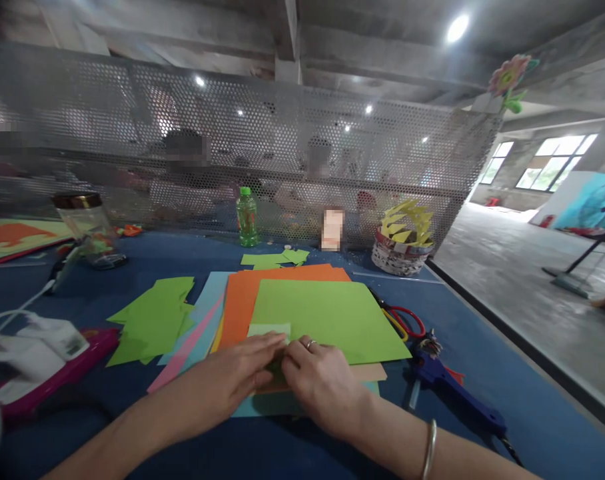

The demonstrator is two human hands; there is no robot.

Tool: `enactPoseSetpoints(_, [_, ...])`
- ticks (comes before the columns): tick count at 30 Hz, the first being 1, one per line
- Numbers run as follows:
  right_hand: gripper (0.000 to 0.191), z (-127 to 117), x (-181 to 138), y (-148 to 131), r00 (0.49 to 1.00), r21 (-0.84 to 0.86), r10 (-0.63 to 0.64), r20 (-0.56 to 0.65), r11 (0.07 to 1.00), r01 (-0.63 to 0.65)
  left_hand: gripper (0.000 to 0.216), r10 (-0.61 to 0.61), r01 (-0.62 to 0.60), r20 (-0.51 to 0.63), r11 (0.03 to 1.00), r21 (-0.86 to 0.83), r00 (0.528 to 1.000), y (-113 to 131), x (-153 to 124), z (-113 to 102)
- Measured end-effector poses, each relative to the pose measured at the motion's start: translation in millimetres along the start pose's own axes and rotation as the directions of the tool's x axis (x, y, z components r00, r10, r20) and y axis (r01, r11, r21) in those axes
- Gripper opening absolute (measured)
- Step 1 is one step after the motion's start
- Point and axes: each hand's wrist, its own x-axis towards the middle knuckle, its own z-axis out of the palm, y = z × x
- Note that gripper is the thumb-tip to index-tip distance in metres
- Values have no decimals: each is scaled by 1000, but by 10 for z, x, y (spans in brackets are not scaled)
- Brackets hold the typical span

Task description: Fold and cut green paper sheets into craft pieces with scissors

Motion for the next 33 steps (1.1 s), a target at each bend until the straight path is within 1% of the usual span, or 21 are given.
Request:
enactPoseSetpoints(2, [3, -6, -3, 11, 1000, -12, -14, 3, 1000, 14, 46, 20, -20, 45, 1000, 2, 999, -25, -67, 13])
enactPoseSetpoints(3, [3, -13, -4, 18, 1000, -17, -19, 5, 1000, 19, 46, 10, -10, 39, 1000, 3, 999, -42, -79, -8])
enactPoseSetpoints(4, [4, -21, -5, 28, 1000, -19, -18, 3, 1000, 18, 42, -29, 29, 1, 1000, 3, 1000, -60, -77, -45])
enactPoseSetpoints(5, [6, -31, -5, 41, 1000, -18, -11, -5, 1000, 11, 38, -97, 98, -70, 995, 5, 993, -79, -64, -97])
enactPoseSetpoints(6, [8, -42, -4, 57, 1000, -11, 2, -22, 1000, -2, 36, -192, 193, -164, 981, -9, 968, -99, -43, -157])
enactPoseSetpoints(7, [11, -53, -3, 76, 999, -4, 16, -48, 1000, -16, 38, -317, 321, -260, 947, -31, 912, -120, -17, -221])
enactPoseSetpoints(8, [13, -64, -1, 98, 996, 0, 29, -85, 1000, -29, 44, -438, 446, -329, 893, -57, 837, -142, 10, -283])
enactPoseSetpoints(9, [15, -74, 1, 120, 991, 1, 40, -127, 999, -40, 49, -538, 524, -311, 841, -135, 783, -165, 37, -337])
enactPoseSetpoints(10, [16, -83, 3, 141, 985, -4, 47, -168, 999, -48, 54, -624, 568, -228, 779, -268, 748, -188, 62, -378])
enactPoseSetpoints(11, [17, -90, 5, 160, 977, -13, 53, -207, 998, -56, 59, -686, 600, -104, 691, -403, 720, -210, 85, -404])
enactPoseSetpoints(12, [17, -97, 7, 173, 969, -22, 55, -240, 998, -62, 61, -702, 607, 33, 591, -532, 712, -231, 106, -415])
enactPoseSetpoints(14, [17, -108, 9, 183, 961, -26, 47, -272, 998, -56, 60, -645, 587, 256, 369, -721, 720, -260, 147, -398])
enactPoseSetpoints(15, [17, -112, 8, 179, 961, -22, 35, -275, 999, -43, 55, -596, 558, 318, 272, -784, 738, -267, 168, -376])
enactPoseSetpoints(17, [18, -119, 6, 158, 964, -16, 1, -266, 1000, -6, 42, -521, 479, 357, 118, -870, 776, -264, 210, -321])
enactPoseSetpoints(19, [19, -120, 1, 129, 968, -25, -37, -248, 999, 31, 29, -509, 407, 334, 36, -913, 793, -244, 254, -265])
enactPoseSetpoints(22, [20, -113, -9, 96, 976, -54, -63, -207, 997, 53, 20, -525, 342, 273, 38, -939, 806, -210, 320, -188])
enactPoseSetpoints(25, [17, -105, -11, 82, 987, -76, -51, -150, 996, 39, 25, -522, 257, 178, 83, -963, 834, -215, 384, -110])
enactPoseSetpoints(29, [12, -89, 8, 57, 992, -31, 21, -122, 999, -25, 27, -559, 161, 67, 121, -979, 827, -308, 449, -45])
enactPoseSetpoints(31, [11, -73, 23, 29, 982, 84, 108, -155, 992, -96, 27, -569, 113, 16, 135, -984, 822, -369, 464, -53])
enactPoseSetpoints(32, [14, -62, 31, 13, 969, 195, 184, -167, 969, -150, 26, -574, 87, -10, 141, -986, 819, -395, 466, -68])
enactPoseSetpoints(33, [17, -49, 40, -1, 947, 370, 288, -140, 903, -219, 25, -577, 64, -32, 145, -987, 816, -413, 465, -87])
